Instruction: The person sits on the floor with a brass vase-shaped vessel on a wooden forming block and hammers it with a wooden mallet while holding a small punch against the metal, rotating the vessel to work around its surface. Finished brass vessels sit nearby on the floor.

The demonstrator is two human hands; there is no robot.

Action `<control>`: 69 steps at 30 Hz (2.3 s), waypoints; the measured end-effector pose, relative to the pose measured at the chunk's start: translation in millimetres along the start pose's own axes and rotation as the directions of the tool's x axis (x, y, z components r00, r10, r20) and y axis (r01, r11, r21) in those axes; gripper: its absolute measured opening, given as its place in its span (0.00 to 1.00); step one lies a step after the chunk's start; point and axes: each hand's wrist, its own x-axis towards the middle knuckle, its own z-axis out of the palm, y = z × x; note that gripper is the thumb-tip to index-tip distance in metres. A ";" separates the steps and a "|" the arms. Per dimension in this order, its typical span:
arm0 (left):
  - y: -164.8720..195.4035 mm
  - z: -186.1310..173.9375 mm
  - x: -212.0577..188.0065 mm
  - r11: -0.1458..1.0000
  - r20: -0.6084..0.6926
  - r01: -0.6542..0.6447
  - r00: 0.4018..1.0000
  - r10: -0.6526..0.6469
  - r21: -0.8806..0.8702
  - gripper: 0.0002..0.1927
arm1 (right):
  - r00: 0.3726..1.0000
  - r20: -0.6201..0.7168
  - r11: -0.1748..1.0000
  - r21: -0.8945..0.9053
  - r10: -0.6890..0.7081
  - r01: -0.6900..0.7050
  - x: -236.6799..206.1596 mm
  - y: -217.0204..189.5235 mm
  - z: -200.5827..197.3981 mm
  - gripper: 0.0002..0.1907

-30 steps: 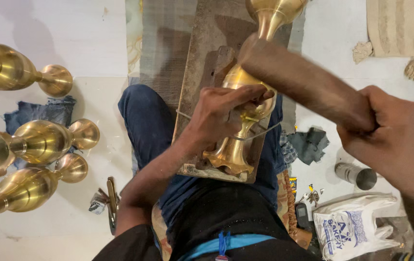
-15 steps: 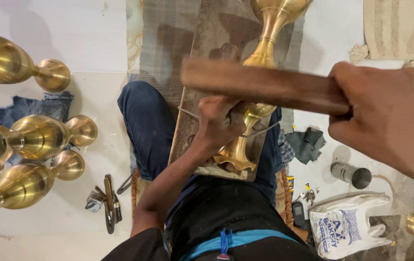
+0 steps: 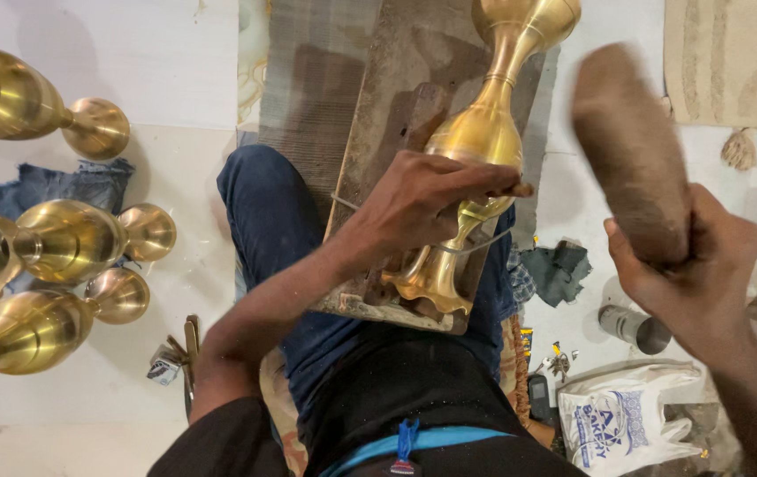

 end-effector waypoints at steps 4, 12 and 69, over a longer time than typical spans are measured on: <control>-9.5 -12.4 21.0 0.982 0.342 -0.073 0.940 0.009 0.174 0.29 | 0.989 -0.144 0.961 0.275 0.032 0.009 -35.7 15.4 40.7 0.13; -2.5 -23.1 45.7 1.000 0.315 0.023 0.949 -0.021 -0.002 0.30 | 0.882 -0.174 0.792 0.540 0.437 -0.286 -86.5 16.2 99.9 0.10; 3.6 9.7 -40.5 0.993 -0.524 0.098 0.843 -0.122 -0.073 0.21 | 0.863 0.426 0.926 -0.361 0.271 -0.112 84.4 -123.8 -52.0 0.15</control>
